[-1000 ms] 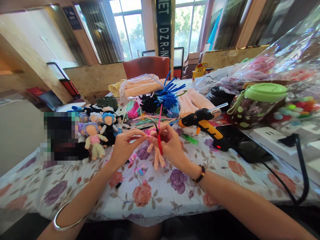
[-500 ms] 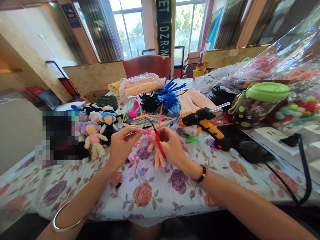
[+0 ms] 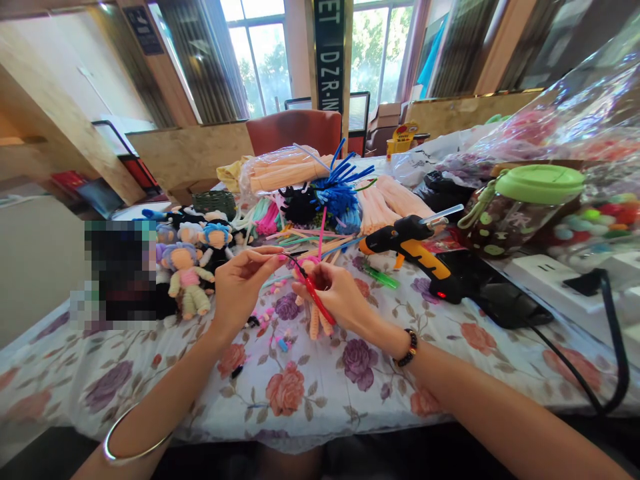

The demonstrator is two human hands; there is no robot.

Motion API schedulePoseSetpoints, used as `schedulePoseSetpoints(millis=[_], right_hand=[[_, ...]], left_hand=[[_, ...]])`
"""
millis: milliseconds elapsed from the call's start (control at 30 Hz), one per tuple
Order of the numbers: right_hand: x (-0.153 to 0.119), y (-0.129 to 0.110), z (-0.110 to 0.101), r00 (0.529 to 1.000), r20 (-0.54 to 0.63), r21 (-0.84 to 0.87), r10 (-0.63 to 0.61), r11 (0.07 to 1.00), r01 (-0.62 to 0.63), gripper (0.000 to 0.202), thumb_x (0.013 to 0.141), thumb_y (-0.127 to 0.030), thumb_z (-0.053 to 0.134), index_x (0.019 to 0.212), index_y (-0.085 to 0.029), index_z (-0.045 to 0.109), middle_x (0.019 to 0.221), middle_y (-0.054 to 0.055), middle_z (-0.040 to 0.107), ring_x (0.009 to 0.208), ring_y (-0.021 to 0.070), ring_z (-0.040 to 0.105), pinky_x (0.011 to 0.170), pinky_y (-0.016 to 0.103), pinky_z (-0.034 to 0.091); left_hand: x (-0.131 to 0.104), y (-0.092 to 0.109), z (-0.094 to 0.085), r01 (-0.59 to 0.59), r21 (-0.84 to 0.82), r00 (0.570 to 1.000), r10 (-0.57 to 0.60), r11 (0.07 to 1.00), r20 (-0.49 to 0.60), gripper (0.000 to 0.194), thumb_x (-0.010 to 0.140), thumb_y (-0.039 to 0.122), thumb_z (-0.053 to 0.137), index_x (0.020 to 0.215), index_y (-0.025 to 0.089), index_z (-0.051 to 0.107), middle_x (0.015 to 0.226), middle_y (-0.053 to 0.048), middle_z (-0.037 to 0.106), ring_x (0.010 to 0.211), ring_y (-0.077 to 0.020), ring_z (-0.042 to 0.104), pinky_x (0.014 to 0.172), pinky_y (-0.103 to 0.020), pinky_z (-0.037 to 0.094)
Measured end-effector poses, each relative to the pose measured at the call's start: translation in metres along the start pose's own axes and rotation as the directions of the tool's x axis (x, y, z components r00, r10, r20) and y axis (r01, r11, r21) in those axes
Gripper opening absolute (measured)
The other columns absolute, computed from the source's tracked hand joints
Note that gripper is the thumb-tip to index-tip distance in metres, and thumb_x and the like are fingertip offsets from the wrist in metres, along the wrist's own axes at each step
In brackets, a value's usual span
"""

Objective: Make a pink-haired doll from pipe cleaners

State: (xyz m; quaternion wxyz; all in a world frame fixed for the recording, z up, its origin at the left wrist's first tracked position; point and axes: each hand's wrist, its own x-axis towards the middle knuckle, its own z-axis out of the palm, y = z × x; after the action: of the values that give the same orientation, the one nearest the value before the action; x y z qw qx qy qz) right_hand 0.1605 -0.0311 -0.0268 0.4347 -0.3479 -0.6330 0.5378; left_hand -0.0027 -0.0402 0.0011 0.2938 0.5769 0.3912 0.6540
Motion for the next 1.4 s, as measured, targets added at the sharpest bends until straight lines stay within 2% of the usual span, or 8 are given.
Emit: schedulePoseSetpoints(millis=[333, 500, 667, 800, 967, 1100, 1300, 1400], right_hand=[[0.0013, -0.0045, -0.0002, 0.998, 0.052, 0.029, 0.030, 0.999, -0.031, 0.034, 0.067, -0.042, 0.075, 0.077, -0.018, 0.054, 0.068, -0.001, 0.063, 0.059, 0.0135, 0.058, 0.052, 0.024, 0.044], [0.0015, -0.0050, -0.0005, 0.991, 0.125, 0.032, 0.054, 0.998, -0.059, 0.034, 0.070, -0.047, 0.071, 0.077, -0.020, 0.051, 0.064, -0.002, 0.062, 0.048, 0.0125, 0.056, 0.042, 0.022, 0.038], [-0.0009, -0.0056, 0.0003, 0.997, 0.065, -0.040, 0.047, 0.998, -0.045, 0.037, 0.070, -0.050, 0.070, 0.076, -0.018, 0.052, 0.066, 0.001, 0.064, 0.044, 0.0115, 0.054, 0.040, 0.022, 0.036], [-0.0029, -0.0088, 0.0007, 0.996, 0.071, -0.059, 0.055, 0.997, -0.050, 0.037, 0.071, -0.051, 0.069, 0.075, -0.018, 0.052, 0.061, 0.000, 0.063, 0.040, 0.0117, 0.053, 0.038, 0.022, 0.034], [-0.0015, -0.0069, 0.0004, 0.999, 0.022, -0.100, 0.026, 0.995, -0.023, 0.037, 0.068, -0.049, 0.071, 0.068, -0.019, 0.050, 0.058, -0.002, 0.059, 0.046, 0.0121, 0.054, 0.042, 0.023, 0.038], [-0.0004, -0.0031, -0.0001, 0.999, 0.040, -0.134, 0.021, 0.991, -0.015, 0.037, 0.068, -0.050, 0.071, 0.070, -0.020, 0.050, 0.055, -0.003, 0.056, 0.051, 0.0142, 0.056, 0.045, 0.024, 0.040], [-0.0034, -0.0053, -0.0021, 1.000, -0.011, -0.214, -0.019, 0.977, 0.016, 0.040, 0.068, -0.054, 0.069, 0.069, -0.019, 0.050, 0.059, 0.000, 0.059, 0.054, 0.0156, 0.058, 0.046, 0.024, 0.041], [-0.0034, -0.0055, -0.0021, 1.000, 0.003, -0.210, -0.012, 0.978, 0.012, 0.039, 0.069, -0.053, 0.069, 0.070, -0.019, 0.050, 0.058, -0.001, 0.059, 0.049, 0.0136, 0.055, 0.044, 0.024, 0.040]], left_hand=[[-0.0014, -0.0025, -0.0013, -0.032, 0.020, 0.998, 0.033, 0.999, -0.056, 0.014, 0.070, 0.020, 0.072, 0.059, 0.016, 0.064, 0.086, -0.005, 0.073, 0.078, -0.0156, 0.068, 0.073, -0.030, 0.057], [-0.0023, -0.0041, -0.0017, -0.064, 0.018, 0.995, 0.066, 0.998, -0.071, 0.012, 0.069, 0.019, 0.072, 0.059, 0.016, 0.065, 0.084, -0.005, 0.073, 0.077, -0.0161, 0.068, 0.073, -0.032, 0.058], [-0.0024, -0.0042, -0.0011, -0.101, 0.062, 0.991, 0.106, 0.993, -0.084, 0.011, 0.068, 0.016, 0.072, 0.060, 0.017, 0.066, 0.081, -0.004, 0.073, 0.076, -0.0154, 0.069, 0.071, -0.029, 0.058], [-0.0025, -0.0039, -0.0015, -0.117, 0.078, 0.989, 0.124, 0.990, -0.085, 0.011, 0.068, 0.016, 0.072, 0.060, 0.017, 0.066, 0.080, -0.004, 0.073, 0.076, -0.0154, 0.069, 0.071, -0.030, 0.058], [-0.0023, -0.0049, -0.0023, -0.132, 0.064, 0.988, 0.137, 0.989, -0.069, 0.009, 0.069, 0.016, 0.072, 0.061, 0.018, 0.067, 0.081, -0.003, 0.073, 0.075, -0.0150, 0.069, 0.069, -0.029, 0.058], [-0.0027, -0.0057, -0.0024, -0.140, 0.088, 0.986, 0.147, 0.986, -0.076, 0.009, 0.068, 0.015, 0.072, 0.062, 0.018, 0.067, 0.080, -0.003, 0.073, 0.075, -0.0147, 0.068, 0.070, -0.028, 0.058], [-0.0037, -0.0063, -0.0032, -0.170, 0.092, 0.983, 0.176, 0.981, -0.056, 0.008, 0.069, 0.014, 0.072, 0.063, 0.018, 0.068, 0.080, -0.003, 0.073, 0.075, -0.0144, 0.068, 0.070, -0.028, 0.058], [-0.0038, -0.0060, -0.0032, -0.170, 0.091, 0.983, 0.175, 0.981, -0.051, 0.007, 0.069, 0.014, 0.072, 0.064, 0.018, 0.069, 0.081, -0.003, 0.073, 0.075, -0.0140, 0.068, 0.070, -0.027, 0.058]])
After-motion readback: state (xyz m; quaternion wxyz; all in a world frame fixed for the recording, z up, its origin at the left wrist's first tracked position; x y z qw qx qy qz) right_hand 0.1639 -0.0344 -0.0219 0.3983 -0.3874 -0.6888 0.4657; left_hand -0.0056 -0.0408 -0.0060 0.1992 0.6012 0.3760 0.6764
